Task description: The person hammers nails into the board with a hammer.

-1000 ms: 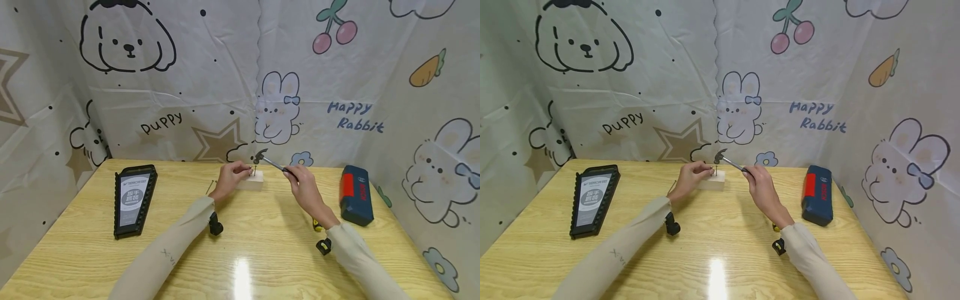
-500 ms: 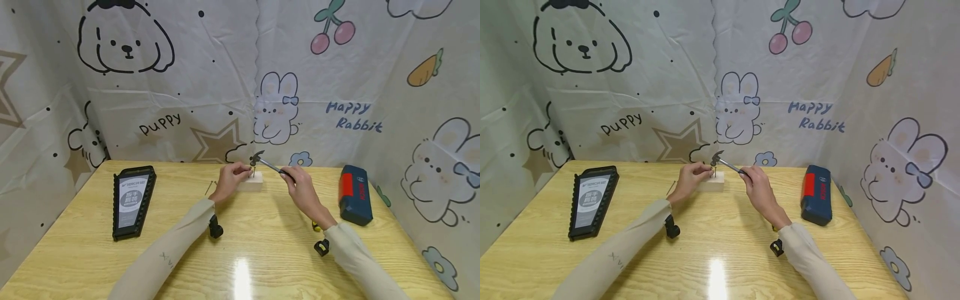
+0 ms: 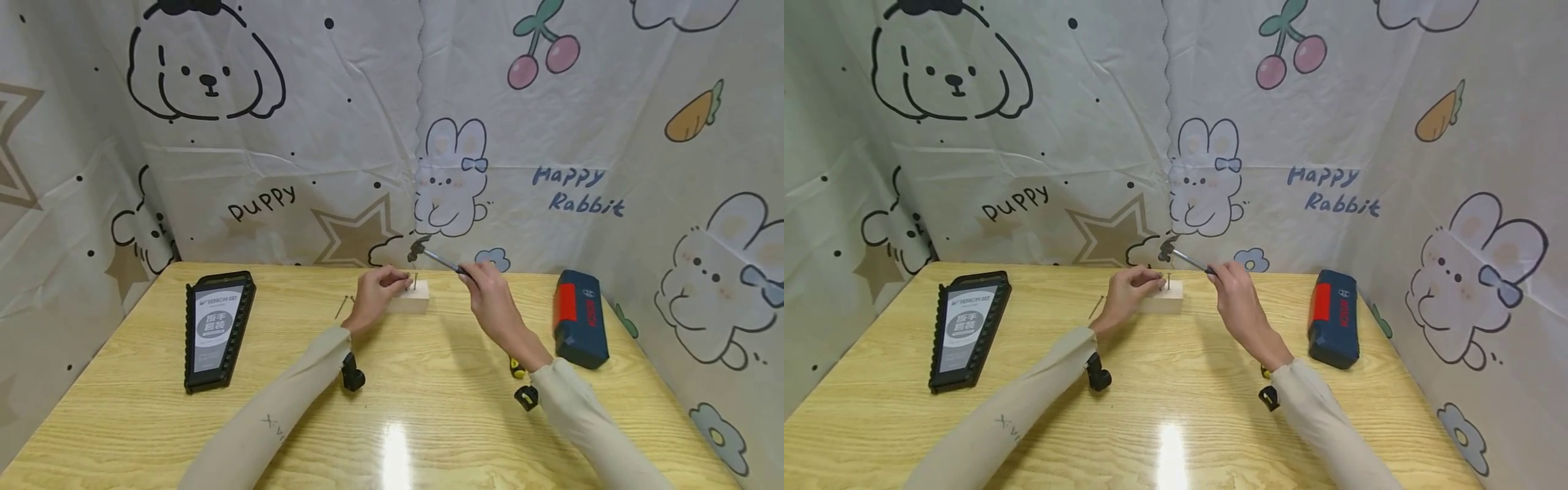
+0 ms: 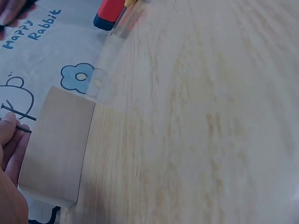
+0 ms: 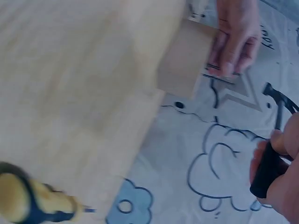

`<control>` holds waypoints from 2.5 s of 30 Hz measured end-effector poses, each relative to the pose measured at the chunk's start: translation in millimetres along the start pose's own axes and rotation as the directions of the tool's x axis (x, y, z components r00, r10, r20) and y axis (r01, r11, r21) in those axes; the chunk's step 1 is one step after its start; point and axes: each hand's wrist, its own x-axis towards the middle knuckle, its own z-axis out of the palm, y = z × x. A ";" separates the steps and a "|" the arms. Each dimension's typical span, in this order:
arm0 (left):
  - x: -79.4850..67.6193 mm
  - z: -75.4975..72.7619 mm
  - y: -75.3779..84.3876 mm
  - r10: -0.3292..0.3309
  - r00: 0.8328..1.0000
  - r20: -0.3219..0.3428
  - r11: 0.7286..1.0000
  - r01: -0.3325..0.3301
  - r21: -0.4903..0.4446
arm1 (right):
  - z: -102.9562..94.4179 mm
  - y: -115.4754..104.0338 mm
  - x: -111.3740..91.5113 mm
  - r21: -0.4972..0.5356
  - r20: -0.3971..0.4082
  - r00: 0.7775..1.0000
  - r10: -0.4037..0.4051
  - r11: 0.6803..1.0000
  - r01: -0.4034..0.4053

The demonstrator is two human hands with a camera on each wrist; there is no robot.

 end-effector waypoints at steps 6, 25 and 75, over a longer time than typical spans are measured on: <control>-0.2 0.7 0.0 -0.001 1.000 -0.014 1.000 0.001 -0.005 | 2.2 -3.5 2.8 0.108 -0.090 0.993 0.071 0.992 -0.061; -3.0 0.3 -2.2 -0.040 0.999 -0.031 0.999 0.041 0.015 | 5.0 2.8 -7.9 -0.028 0.141 0.990 0.020 0.999 -0.016; -5.2 2.6 -0.5 -0.050 0.998 -0.034 0.999 0.049 -0.004 | 5.1 4.4 -11.4 -0.079 0.107 0.994 -0.010 0.997 0.019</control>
